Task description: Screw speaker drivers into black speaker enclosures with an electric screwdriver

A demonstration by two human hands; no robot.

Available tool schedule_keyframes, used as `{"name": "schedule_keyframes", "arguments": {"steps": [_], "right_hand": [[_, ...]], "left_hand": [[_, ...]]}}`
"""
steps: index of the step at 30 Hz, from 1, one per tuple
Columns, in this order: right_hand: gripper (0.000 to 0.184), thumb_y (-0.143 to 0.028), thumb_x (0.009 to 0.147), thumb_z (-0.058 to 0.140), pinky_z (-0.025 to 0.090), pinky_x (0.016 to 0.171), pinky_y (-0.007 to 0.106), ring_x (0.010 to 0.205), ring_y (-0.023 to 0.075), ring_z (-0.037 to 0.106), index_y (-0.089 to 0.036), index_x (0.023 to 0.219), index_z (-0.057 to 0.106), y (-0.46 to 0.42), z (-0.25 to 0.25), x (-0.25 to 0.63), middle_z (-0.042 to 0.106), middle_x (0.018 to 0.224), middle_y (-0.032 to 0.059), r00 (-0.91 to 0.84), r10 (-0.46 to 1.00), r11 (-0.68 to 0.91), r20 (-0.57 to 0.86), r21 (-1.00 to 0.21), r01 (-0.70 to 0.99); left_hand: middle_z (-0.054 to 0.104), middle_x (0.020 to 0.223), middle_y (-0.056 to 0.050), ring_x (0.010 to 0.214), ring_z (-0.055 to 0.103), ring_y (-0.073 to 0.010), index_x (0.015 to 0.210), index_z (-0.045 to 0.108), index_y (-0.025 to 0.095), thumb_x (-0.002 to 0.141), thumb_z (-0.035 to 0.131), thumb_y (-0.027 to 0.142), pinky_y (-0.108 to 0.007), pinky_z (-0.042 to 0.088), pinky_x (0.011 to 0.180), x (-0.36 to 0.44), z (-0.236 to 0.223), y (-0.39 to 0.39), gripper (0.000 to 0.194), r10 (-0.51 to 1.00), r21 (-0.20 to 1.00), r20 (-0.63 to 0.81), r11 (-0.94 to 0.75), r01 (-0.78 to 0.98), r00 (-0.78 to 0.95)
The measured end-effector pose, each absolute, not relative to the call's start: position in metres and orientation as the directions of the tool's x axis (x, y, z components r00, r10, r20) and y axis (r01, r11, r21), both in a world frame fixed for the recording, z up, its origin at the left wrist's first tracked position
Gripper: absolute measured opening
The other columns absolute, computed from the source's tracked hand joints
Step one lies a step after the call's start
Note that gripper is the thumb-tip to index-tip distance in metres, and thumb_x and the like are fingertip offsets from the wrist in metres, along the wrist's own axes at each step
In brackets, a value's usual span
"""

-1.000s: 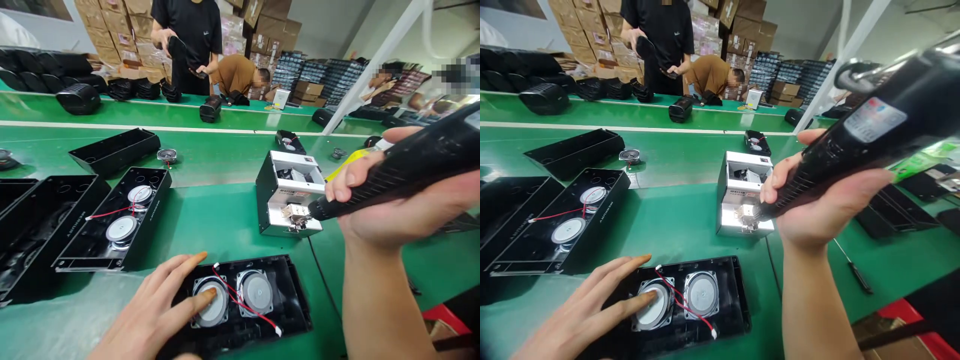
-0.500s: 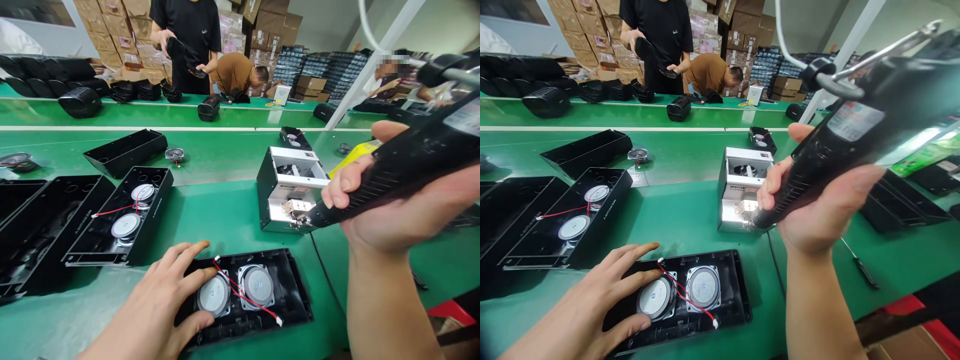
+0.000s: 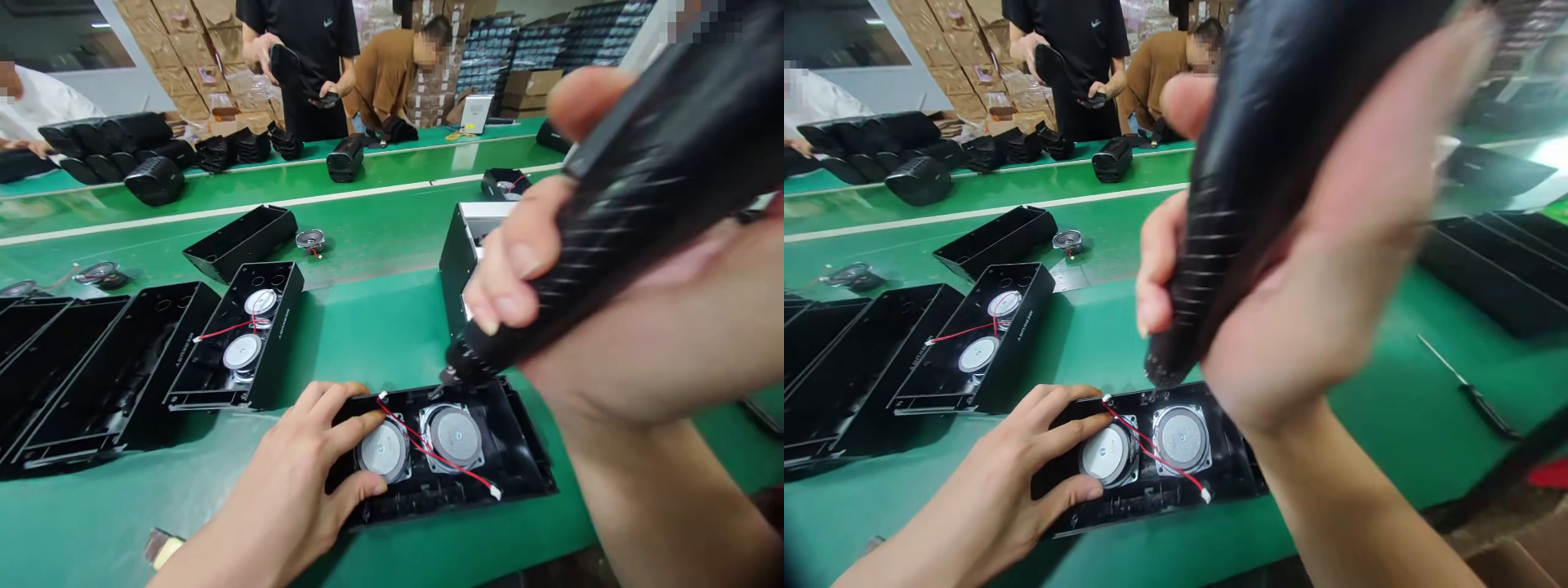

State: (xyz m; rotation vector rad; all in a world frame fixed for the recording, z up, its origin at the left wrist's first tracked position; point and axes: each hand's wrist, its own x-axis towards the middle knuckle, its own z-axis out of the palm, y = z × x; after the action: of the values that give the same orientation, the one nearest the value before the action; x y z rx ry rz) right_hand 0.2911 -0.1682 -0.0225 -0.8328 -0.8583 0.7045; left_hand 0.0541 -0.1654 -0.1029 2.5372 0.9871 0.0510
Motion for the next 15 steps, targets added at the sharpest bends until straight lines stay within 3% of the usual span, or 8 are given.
{"name": "schedule_keyframes", "arguments": {"steps": [2,6,10,15], "right_hand": [[0.067,-0.084,0.091,0.047,0.04,0.037,0.029,0.048,0.0169,0.048,-0.021,0.11,0.057,-0.165,-0.031,0.28,0.05,0.062,-0.002,0.422,0.84,0.485,0.342,-0.821,-0.301],[0.066,-0.079,0.1,0.026,0.042,0.04,0.025,0.049,0.0141,0.051,-0.024,0.108,0.063,-0.163,-0.055,0.272,0.053,0.064,-0.002,0.293,0.89,0.449,0.35,-0.787,-0.423],[0.062,-0.08,0.097,0.038,0.041,0.04,0.025,0.047,0.0138,0.05,-0.023,0.111,0.061,-0.159,-0.068,0.268,0.053,0.063,-0.0024,0.245,0.892,0.451,0.379,-0.773,-0.446],[0.077,-0.092,0.086,0.04,0.042,0.04,0.027,0.046,0.0145,0.05,-0.021,0.108,0.06,-0.157,-0.07,0.265,0.052,0.061,-0.002,0.219,0.903,0.429,0.368,-0.786,-0.445]], "left_hand": [[0.058,0.142,-0.003,0.12,0.058,-0.0292,0.133,0.063,0.037,0.093,0.072,0.036,-0.046,0.062,0.092,0.053,-0.105,-0.164,0.041,0.646,0.393,-0.079,-0.68,0.619,0.759],[0.059,0.139,-0.003,0.116,0.059,-0.0295,0.132,0.063,0.038,0.095,0.069,0.044,-0.049,0.062,0.089,0.05,-0.109,-0.163,0.038,0.645,0.373,-0.043,-0.698,0.612,0.763],[0.06,0.137,-0.004,0.113,0.061,-0.0295,0.129,0.065,0.036,0.096,0.067,0.047,-0.05,0.064,0.085,0.05,-0.107,-0.163,0.035,0.623,0.361,-0.025,-0.723,0.589,0.781],[0.06,0.135,-0.005,0.111,0.062,-0.0299,0.13,0.065,0.035,0.096,0.066,0.049,-0.05,0.064,0.083,0.051,-0.106,-0.162,0.037,0.606,0.347,-0.002,-0.745,0.569,0.795]]}}
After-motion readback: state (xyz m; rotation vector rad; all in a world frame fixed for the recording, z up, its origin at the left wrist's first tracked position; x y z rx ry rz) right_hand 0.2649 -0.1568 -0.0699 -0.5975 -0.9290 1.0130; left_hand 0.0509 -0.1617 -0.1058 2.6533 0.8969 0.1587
